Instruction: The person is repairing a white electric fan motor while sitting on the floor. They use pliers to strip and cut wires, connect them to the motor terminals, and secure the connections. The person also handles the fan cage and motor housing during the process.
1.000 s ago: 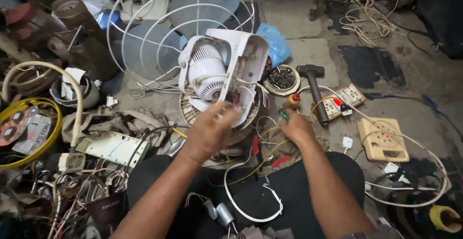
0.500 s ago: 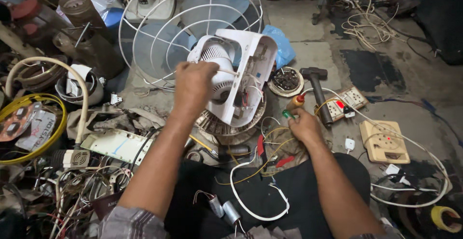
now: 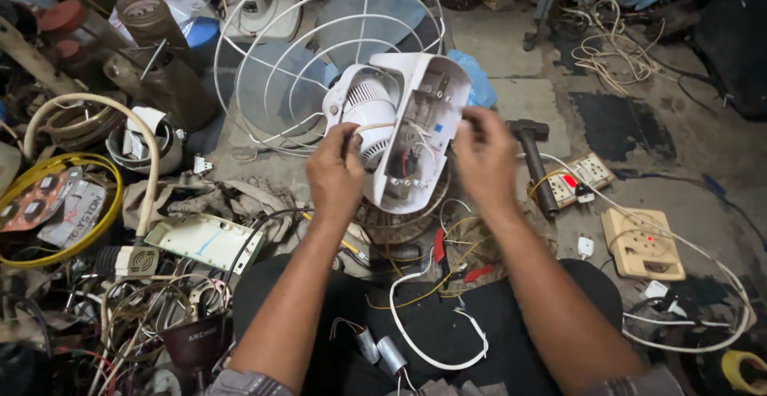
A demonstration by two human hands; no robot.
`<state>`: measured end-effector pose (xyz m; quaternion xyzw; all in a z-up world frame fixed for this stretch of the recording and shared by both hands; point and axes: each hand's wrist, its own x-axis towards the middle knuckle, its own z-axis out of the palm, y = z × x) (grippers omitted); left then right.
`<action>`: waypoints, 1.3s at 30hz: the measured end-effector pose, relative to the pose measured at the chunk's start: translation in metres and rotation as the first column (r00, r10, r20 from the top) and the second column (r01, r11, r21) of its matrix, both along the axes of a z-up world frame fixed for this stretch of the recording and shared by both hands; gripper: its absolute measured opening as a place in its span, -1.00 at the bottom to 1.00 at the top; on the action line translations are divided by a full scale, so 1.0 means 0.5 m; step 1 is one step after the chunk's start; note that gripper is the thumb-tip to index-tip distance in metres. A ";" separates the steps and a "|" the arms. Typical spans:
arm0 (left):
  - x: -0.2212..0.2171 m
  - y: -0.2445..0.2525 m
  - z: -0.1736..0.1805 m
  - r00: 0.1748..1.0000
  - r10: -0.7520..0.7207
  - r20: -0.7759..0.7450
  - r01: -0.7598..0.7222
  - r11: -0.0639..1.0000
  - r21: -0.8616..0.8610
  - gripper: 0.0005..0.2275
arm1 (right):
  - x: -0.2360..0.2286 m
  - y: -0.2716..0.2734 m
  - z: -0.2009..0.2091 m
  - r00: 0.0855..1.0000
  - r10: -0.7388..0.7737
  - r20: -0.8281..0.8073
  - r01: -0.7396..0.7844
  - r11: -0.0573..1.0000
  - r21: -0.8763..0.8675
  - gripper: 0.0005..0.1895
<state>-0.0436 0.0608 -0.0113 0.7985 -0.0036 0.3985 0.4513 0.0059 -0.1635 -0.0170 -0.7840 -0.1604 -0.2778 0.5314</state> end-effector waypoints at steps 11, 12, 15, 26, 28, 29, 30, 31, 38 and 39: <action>0.052 0.106 -0.073 0.983 0.018 -0.185 -0.053 0.981 -0.186 -0.86 | 0.043 0.107 0.016 0.968 -0.147 -0.203 0.104 0.973 -0.207 -0.68; 0.069 0.135 -0.092 0.970 0.004 -0.244 -0.094 0.928 -0.360 -0.88 | 0.047 0.106 0.014 0.971 -0.131 -0.201 0.093 0.978 -0.189 -0.69; 0.063 0.163 -0.174 0.943 -0.318 -0.093 0.055 0.426 -0.903 -0.81 | 0.058 0.108 0.016 0.971 -0.049 -0.236 0.024 0.994 -0.107 -0.70; 0.005 0.189 -0.262 0.954 -0.215 0.211 0.189 -0.115 -0.975 -0.75 | 0.047 0.110 -0.009 0.952 0.008 -0.307 -0.022 0.999 -0.042 -0.72; -0.002 0.181 -0.269 0.938 -0.224 0.264 0.211 -0.234 -0.949 -0.79 | 0.049 0.111 -0.018 0.958 -0.002 -0.288 -0.014 0.998 -0.053 -0.73; -0.004 0.172 -0.263 0.928 -0.233 0.290 0.222 -0.279 -0.934 -0.80 | 0.054 0.113 -0.014 0.962 -0.006 -0.272 -0.009 0.998 -0.057 -0.74; -0.004 0.162 -0.250 0.918 -0.241 0.316 0.231 -0.322 -0.918 -0.81 | 0.055 0.114 -0.009 0.959 -0.011 -0.284 -0.003 0.999 -0.049 -0.73; -0.013 0.153 -0.233 0.905 -0.268 0.330 0.268 -0.242 -0.933 -0.81 | 0.048 0.116 -0.005 0.954 -0.011 -0.300 -0.002 0.999 -0.044 -0.72; -0.102 0.135 -0.073 0.965 -0.219 0.144 0.247 0.571 -0.783 -0.82 | -0.066 0.150 0.093 0.885 -0.170 0.434 0.375 0.812 -0.447 -0.44; -0.108 0.134 -0.058 0.977 -0.181 0.108 0.203 0.666 -0.718 -0.81 | -0.079 0.166 0.106 0.904 -0.089 0.418 0.290 0.846 -0.448 -0.48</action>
